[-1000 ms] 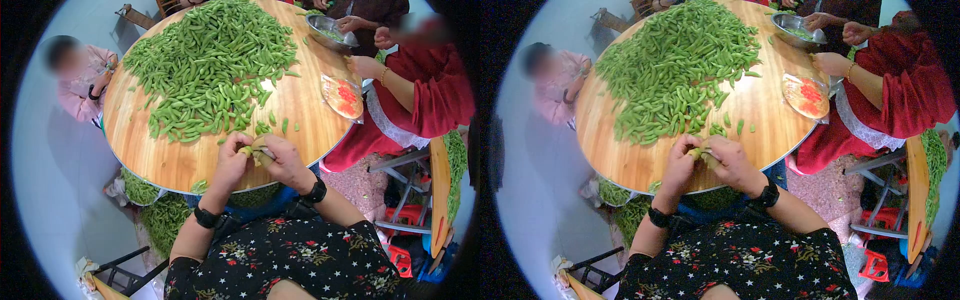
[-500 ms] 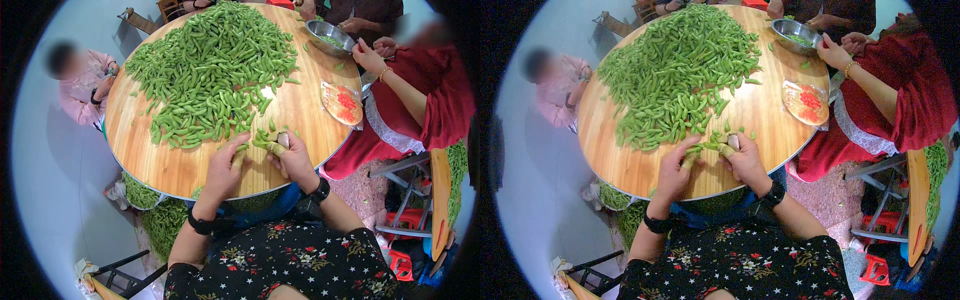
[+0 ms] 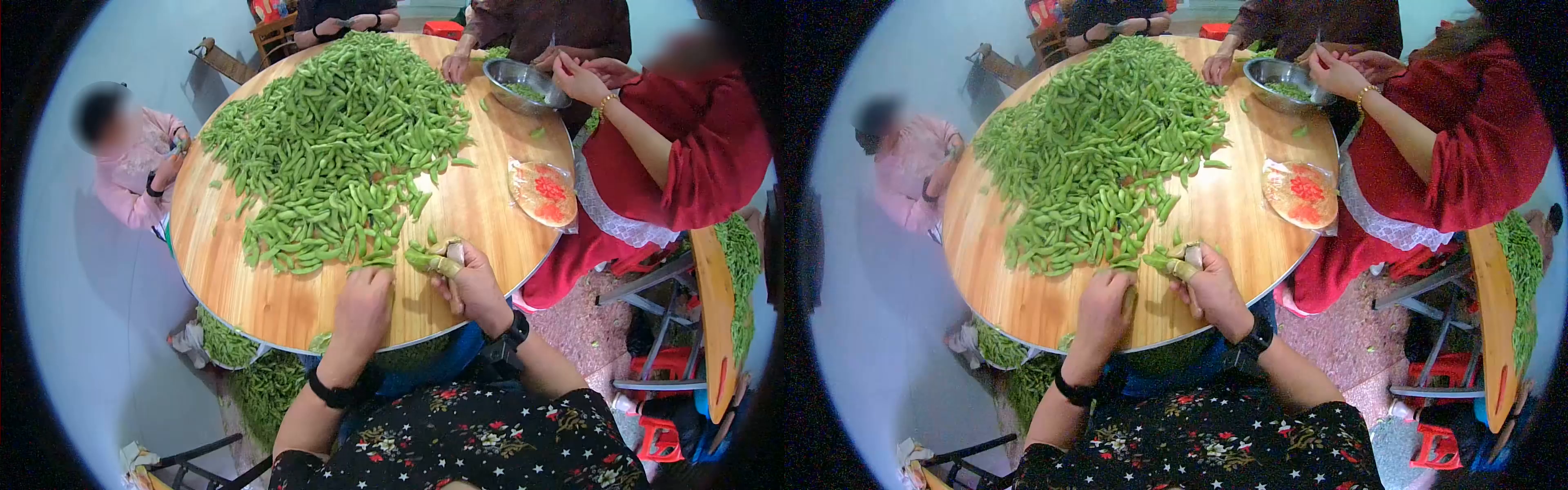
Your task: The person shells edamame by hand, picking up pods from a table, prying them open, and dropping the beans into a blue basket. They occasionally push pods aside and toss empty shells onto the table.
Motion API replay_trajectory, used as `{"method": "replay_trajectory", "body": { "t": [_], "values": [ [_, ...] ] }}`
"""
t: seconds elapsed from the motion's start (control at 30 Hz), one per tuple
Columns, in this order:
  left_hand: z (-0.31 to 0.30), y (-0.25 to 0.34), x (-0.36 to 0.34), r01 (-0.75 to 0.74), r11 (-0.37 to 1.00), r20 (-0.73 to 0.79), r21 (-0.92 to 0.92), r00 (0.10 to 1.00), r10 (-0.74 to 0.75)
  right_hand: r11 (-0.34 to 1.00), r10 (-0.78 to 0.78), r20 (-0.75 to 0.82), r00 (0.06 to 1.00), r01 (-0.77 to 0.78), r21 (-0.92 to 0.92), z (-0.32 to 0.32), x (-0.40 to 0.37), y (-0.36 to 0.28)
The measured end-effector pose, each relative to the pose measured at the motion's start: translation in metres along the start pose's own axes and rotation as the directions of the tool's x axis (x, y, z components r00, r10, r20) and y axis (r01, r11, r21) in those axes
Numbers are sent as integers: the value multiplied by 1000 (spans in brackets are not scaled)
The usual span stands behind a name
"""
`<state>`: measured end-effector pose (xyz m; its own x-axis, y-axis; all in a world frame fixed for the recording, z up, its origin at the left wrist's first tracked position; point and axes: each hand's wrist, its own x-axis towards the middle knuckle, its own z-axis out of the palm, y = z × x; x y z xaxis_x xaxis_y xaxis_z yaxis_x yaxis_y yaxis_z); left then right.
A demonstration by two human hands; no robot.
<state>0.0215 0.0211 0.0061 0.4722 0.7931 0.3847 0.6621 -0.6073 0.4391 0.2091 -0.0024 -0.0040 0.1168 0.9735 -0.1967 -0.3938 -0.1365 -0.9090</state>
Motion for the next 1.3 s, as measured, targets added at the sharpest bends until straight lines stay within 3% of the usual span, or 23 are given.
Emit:
{"method": "replay_trajectory", "body": {
  "t": [0.1, 0.17, 0.23, 0.3, 0.37, 0.43, 0.47, 0.5, 0.57, 0.6, 0.67, 0.7, 0.77, 0.9, 0.97, 1.0, 1.03, 1.07, 1.1, 1.17, 1.2, 1.27, 1.3],
  "values": [
    [-11, 13, -15, -133, 991, -43, -33, 990, 131, 1000, 9, -15, 1000, -9, 16, -3, 2, -4],
    [-12, 17, -30, -202, 969, 84, -140, 973, 215, 1000, 18, -1, 1000, -18, 17, -5, -1, -2],
    [-20, 23, -31, -182, 969, 163, -169, 964, 210, 1000, -25, 35, 999, 26, -15, -3, -3, -5],
    [-34, 37, -32, -145, 929, 123, -340, 973, 197, 991, -81, 100, 992, 91, -101, 2, -14, -12],
    [-35, 39, -24, -115, 951, 26, -286, 991, 128, 969, -129, 171, 977, 161, -187, 7, -23, -19],
    [-31, 33, -15, -133, 985, -128, -110, 985, 119, 714, -186, 419, 889, 415, -564, 10, -29, -21],
    [-25, 22, -22, -117, 963, 68, -242, 988, 137, 689, -227, 444, 867, 465, -555, 12, -31, -20],
    [-22, 20, -25, -121, 963, 67, -243, 988, 141, 687, -231, 443, 866, 467, -556, 16, -31, -20],
    [-17, 19, -29, -45, 963, 91, -266, 993, 71, 474, -439, 463, 770, 636, -609, 20, -32, -19],
    [-17, 21, -29, -44, 963, 91, -267, 993, 71, 473, -438, 463, 771, 635, -610, 21, -32, -17],
    [-19, 26, -29, 74, 973, 100, -221, 994, -52, 325, -554, 466, 690, 694, -642, 22, -31, -12],
    [-18, 26, -28, 76, 972, 102, -220, 993, -54, 328, -552, 465, 692, 693, -642, 21, -32, -12],
    [-19, 25, -28, 47, 973, 67, -226, 997, -32, 474, -429, 494, 756, 654, -589, 19, -36, -15],
    [-25, 26, -28, 30, 967, 120, -252, 993, 0, 501, -388, 538, 749, 661, -559, 14, -39, -14],
    [-22, 27, -31, -114, 948, 1, -296, 993, 120, 711, -292, 457, 840, 510, -484, 14, -41, -13],
    [-23, 27, -31, -108, 950, 4, -294, 993, 114, 714, -287, 459, 841, 507, -482, 14, -41, -13],
    [-25, 27, -32, -76, 948, 49, -310, 994, 96, 885, -79, 373, 924, 237, -401, 13, -41, -13],
    [-28, 27, -33, -44, 945, 96, -324, 992, 79, 957, 155, 313, 937, -63, -285, 13, -41, -13],
    [-31, 30, -34, -42, 946, 98, -322, 992, 77, 957, 156, 315, 936, -65, -283, 13, -41, -13],
    [-35, 37, -36, 148, 960, 135, -237, 984, -119, 915, 42, 345, 938, 102, -390, 13, -41, -15],
    [-35, 37, -37, 152, 960, 136, -235, 983, -123, 916, 46, 347, 937, 100, -390, 13, -41, -11],
    [-36, 37, -35, -7, 994, -26, -107, 1000, 4, 855, -158, 366, 917, 312, -414, 13, -40, -2],
    [-35, 36, -36, -3, 994, -26, -105, 1000, 0, 856, -155, 369, 917, 311, -413, 15, -42, -4]
  ]
}}
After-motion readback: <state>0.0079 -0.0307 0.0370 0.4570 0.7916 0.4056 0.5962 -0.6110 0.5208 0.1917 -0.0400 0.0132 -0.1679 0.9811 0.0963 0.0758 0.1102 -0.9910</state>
